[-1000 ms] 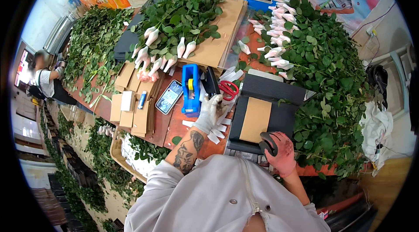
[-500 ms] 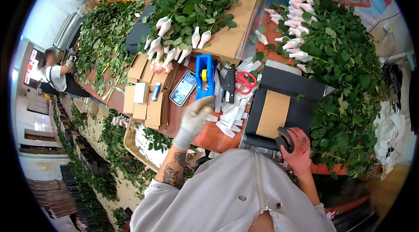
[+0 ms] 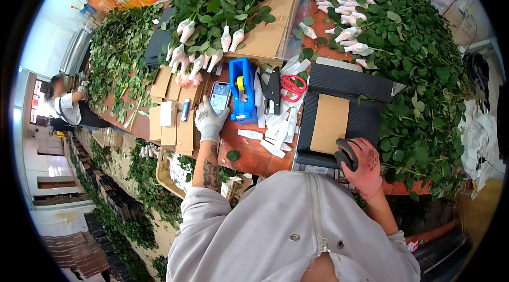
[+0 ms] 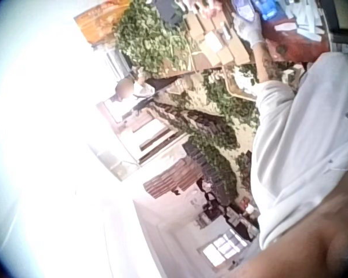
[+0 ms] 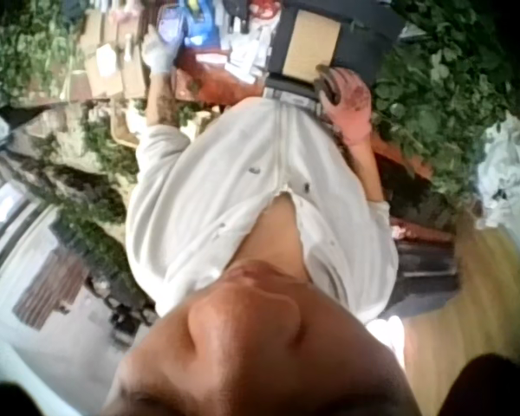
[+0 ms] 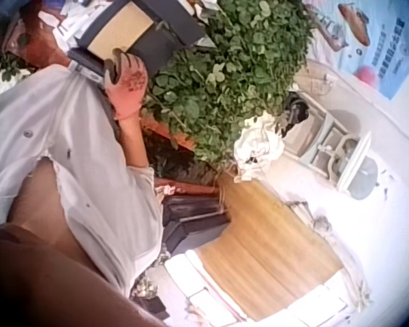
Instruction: The person organizes flowers by placing individual stems into a holder and then taping them together.
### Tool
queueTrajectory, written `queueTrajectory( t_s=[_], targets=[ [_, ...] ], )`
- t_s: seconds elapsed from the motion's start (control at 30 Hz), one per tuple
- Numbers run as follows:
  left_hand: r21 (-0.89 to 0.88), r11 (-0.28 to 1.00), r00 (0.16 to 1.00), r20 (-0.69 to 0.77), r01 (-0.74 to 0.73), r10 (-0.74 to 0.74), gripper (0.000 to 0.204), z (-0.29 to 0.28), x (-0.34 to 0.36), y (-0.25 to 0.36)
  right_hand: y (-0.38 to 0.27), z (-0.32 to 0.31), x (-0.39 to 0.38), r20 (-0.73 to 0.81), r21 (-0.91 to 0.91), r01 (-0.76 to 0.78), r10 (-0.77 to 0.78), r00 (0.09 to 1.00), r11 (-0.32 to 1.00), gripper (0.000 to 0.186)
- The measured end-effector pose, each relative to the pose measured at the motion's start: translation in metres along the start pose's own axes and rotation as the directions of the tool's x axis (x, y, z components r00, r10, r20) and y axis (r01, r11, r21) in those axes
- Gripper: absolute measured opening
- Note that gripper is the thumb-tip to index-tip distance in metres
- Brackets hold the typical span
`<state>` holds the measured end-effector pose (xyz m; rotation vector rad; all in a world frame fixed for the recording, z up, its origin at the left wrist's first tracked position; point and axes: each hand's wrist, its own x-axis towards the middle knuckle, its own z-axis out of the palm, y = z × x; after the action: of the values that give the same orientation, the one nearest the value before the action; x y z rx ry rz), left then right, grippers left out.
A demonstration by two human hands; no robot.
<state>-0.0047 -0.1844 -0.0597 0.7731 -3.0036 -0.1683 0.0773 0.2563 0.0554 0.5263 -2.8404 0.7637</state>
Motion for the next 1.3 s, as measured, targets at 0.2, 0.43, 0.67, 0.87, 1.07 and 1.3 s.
queueTrajectory(
  t_s=[0.2,0.43,0.67,0.87,1.07,1.3],
  targets=[
    [-0.36,0.933,0.992,-0.124,-0.008,-0.039,0.076,0.018,-0.012,-0.032,0.001,0.001,-0.003,-0.008,0.01,0.02,-0.02,1.0,1.0,0.05],
    [-0.453,0.892,0.996,-0.089,-0.015,-0.028,0.064,0.02,-0.024,-0.036,0.001,0.0,-0.001,0.013,-0.002,0.01,-0.01,1.0,1.0,0.05],
    [-0.533,0.829,0.983,0.027,0.168,-0.182,0.048,0.027,0.033,-0.04,0.001,0.0,0.0,0.009,0.036,0.002,-0.002,1.0,0.999,0.049],
    [-0.457,0.839,0.955,0.103,0.295,-0.279,0.039,0.027,0.04,-0.024,0.003,0.001,0.001,-0.002,0.018,0.025,-0.025,1.0,1.0,0.049],
    [-0.472,0.827,0.95,0.093,0.305,-0.298,0.04,0.025,0.037,-0.026,-0.002,-0.001,0.002,-0.007,0.014,0.026,-0.026,1.0,1.0,0.049],
    [-0.381,0.894,0.967,0.01,0.238,-0.253,0.039,0.014,0.03,-0.013,0.0,-0.002,0.003,-0.013,0.021,0.04,-0.04,0.999,0.999,0.05]
  ],
)
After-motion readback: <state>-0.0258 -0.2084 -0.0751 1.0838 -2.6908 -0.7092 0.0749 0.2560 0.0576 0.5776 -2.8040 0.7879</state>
